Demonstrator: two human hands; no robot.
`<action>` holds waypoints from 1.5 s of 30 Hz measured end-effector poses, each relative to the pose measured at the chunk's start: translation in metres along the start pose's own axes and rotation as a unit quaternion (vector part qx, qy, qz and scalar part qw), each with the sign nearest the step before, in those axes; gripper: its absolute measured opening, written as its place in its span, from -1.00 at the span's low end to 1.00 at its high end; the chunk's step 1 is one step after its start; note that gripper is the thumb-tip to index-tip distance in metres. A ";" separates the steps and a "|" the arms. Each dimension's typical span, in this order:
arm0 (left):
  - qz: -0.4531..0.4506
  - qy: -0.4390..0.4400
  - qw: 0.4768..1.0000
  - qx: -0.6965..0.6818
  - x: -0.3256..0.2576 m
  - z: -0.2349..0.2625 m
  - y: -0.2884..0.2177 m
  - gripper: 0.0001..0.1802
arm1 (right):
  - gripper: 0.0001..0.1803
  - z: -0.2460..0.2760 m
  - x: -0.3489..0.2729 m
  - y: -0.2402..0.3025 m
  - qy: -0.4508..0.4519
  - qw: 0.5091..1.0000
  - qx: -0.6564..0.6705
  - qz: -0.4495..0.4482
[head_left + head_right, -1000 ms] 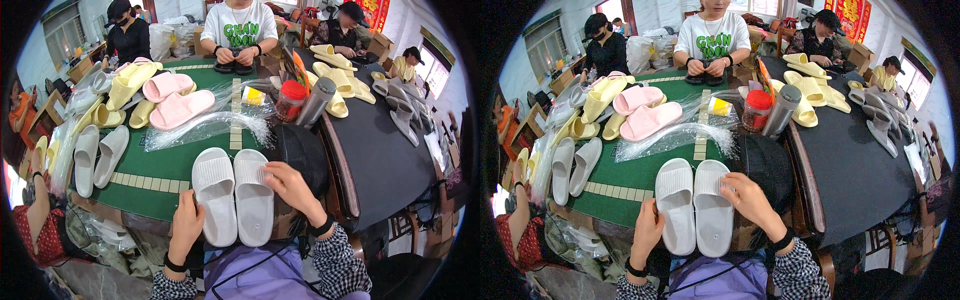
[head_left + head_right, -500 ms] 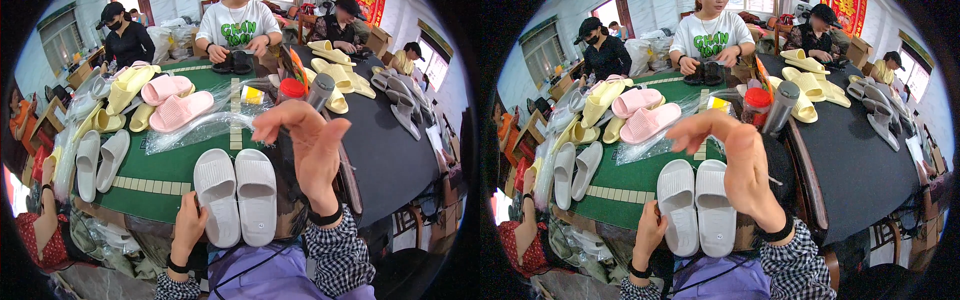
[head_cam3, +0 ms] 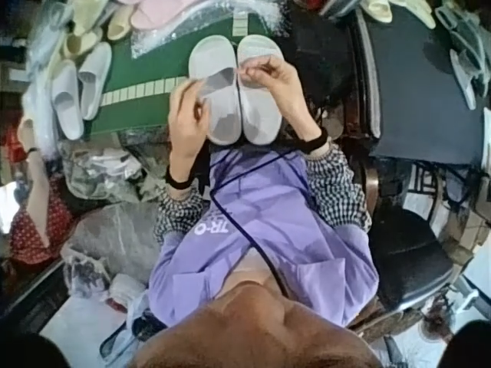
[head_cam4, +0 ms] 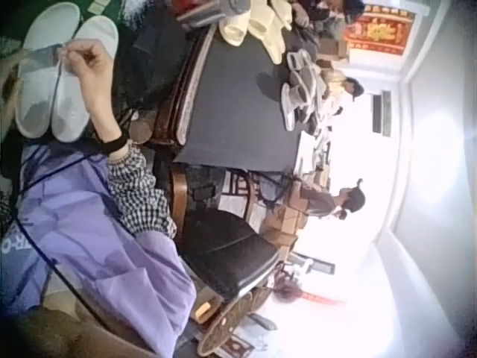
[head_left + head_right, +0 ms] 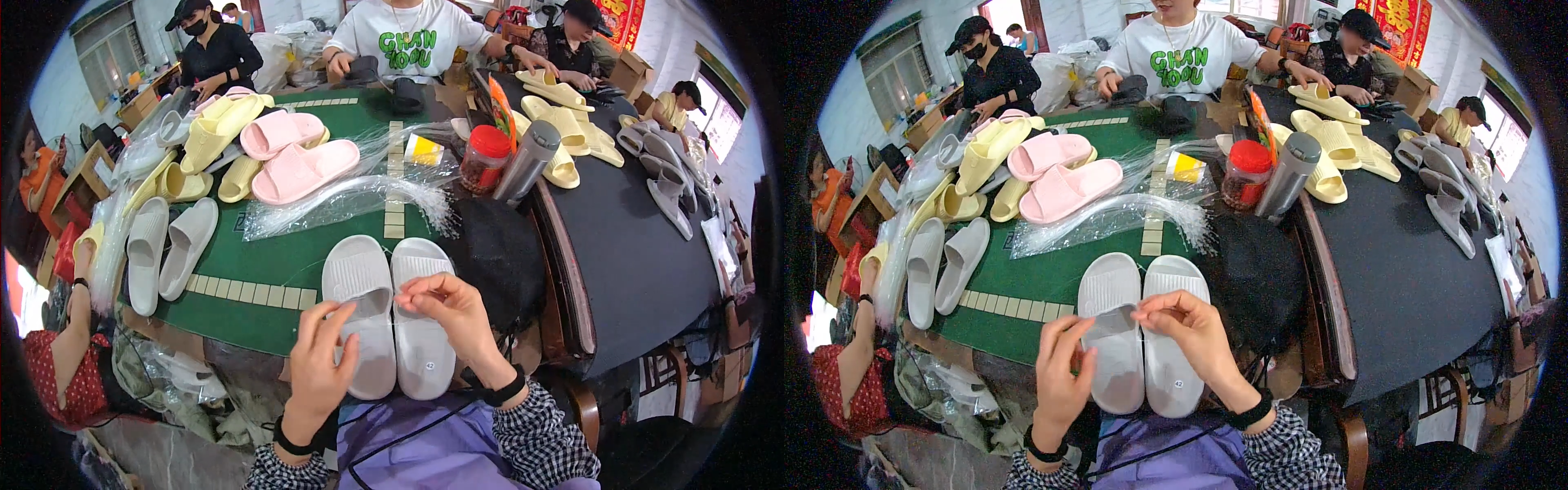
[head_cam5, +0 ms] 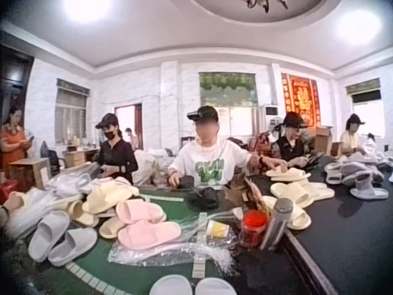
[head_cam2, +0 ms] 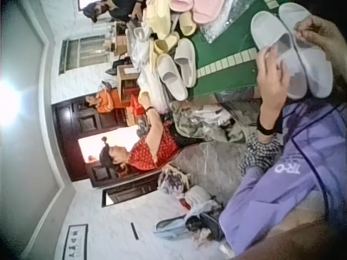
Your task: The person is inspecting and finishing mass-produced plastic slippers in a factory setting, checking pairs and organizing them.
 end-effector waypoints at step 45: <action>-0.114 0.232 0.966 -0.031 -0.030 -0.005 0.001 -0.87 | -0.85 0.028 -0.059 0.003 0.005 0.890 -0.453 -0.048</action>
Point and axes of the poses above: each hand's wrist, its own x-axis towards the middle knuckle, its own z-axis out of the back of the hand, y = z × x, the point moved 5 cm from there along x, towards the middle knuckle, and after that the axes turned 8 degrees about -z, right-handed, at the moved point
